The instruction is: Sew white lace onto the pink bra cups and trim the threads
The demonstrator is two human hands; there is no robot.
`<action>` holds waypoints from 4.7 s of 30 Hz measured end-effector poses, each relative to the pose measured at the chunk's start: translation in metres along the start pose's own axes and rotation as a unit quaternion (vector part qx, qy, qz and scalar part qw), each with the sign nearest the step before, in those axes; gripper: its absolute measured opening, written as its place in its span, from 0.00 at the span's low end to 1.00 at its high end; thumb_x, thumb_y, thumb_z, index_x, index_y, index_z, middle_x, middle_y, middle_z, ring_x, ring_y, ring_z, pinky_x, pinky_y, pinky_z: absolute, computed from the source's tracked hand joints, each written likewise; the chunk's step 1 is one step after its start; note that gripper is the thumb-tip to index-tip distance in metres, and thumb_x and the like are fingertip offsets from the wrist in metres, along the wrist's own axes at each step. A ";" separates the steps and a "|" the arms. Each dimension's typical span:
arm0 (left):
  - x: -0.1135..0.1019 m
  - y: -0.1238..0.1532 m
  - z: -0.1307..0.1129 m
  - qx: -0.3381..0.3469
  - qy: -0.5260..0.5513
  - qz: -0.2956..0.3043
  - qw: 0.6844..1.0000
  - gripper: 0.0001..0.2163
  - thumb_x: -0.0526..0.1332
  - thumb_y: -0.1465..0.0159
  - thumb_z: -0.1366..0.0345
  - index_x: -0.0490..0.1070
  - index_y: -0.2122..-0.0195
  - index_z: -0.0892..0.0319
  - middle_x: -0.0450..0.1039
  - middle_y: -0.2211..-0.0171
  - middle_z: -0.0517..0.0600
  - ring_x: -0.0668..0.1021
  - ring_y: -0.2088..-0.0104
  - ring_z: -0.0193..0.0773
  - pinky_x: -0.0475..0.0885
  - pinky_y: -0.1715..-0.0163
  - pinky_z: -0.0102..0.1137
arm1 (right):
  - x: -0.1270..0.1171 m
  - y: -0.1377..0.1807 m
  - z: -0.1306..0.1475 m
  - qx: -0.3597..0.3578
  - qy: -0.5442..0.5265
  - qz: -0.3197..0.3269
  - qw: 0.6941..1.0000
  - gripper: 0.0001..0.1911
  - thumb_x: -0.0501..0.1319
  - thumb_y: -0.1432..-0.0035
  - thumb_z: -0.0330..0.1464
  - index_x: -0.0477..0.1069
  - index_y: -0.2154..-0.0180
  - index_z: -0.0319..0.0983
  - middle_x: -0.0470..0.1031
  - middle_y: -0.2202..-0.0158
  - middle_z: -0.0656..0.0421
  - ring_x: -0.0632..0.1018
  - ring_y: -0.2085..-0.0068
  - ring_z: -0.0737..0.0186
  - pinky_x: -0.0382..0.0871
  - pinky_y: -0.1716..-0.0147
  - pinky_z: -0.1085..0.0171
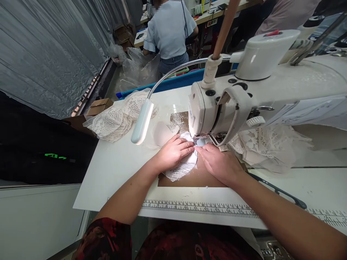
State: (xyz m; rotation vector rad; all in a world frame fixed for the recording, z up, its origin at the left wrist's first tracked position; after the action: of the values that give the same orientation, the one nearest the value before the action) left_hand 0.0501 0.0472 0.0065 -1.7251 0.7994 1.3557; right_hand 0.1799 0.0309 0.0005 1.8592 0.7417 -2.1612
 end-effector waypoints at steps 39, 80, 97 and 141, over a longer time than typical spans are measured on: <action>-0.002 0.005 0.003 -0.143 0.046 -0.029 0.988 0.13 0.50 0.32 0.63 0.71 0.68 0.61 0.70 0.71 0.52 0.69 0.69 0.38 0.65 0.67 0.33 | -0.007 0.002 -0.008 0.029 -0.105 -0.021 0.994 0.17 0.50 0.40 0.29 0.78 0.61 0.41 0.79 0.63 0.56 0.74 0.68 0.62 0.62 0.70 0.66; 0.001 0.013 0.005 -0.037 0.012 -0.004 0.999 0.18 0.50 0.32 0.61 0.68 0.45 0.61 0.68 0.43 0.57 0.71 0.56 0.44 0.66 0.58 0.40 | -0.002 0.004 0.000 -0.025 0.008 0.020 0.999 0.20 0.51 0.44 0.23 0.75 0.54 0.39 0.71 0.71 0.57 0.65 0.74 0.63 0.49 0.76 0.62; 0.001 0.018 -0.005 -0.035 0.032 0.048 0.998 0.18 0.52 0.36 0.71 0.68 0.46 0.56 0.71 0.57 0.53 0.70 0.60 0.41 0.61 0.61 0.35 | 0.003 0.017 0.002 -0.159 -0.079 -0.005 0.984 0.17 0.51 0.39 0.26 0.76 0.58 0.42 0.69 0.71 0.58 0.64 0.69 0.63 0.50 0.71 0.63; 0.004 0.004 -0.002 -0.061 -0.041 0.065 0.995 0.19 0.47 0.31 0.64 0.66 0.42 0.61 0.64 0.40 0.55 0.69 0.60 0.42 0.64 0.65 0.35 | -0.002 0.018 0.007 -0.170 -0.076 -0.011 0.982 0.15 0.53 0.42 0.23 0.76 0.60 0.40 0.71 0.71 0.57 0.66 0.68 0.62 0.55 0.69 0.63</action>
State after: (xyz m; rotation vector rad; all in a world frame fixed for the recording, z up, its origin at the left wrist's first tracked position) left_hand 0.0487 0.0436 0.0023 -1.7235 0.8085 1.5826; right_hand 0.1820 0.0113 -0.0016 1.5040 1.0253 -2.0075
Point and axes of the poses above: each hand's wrist, its own y-axis away from the middle knuckle, its own x-axis out of the palm, z = x × y, the point moved 6 cm from there along -y, towards the middle knuckle
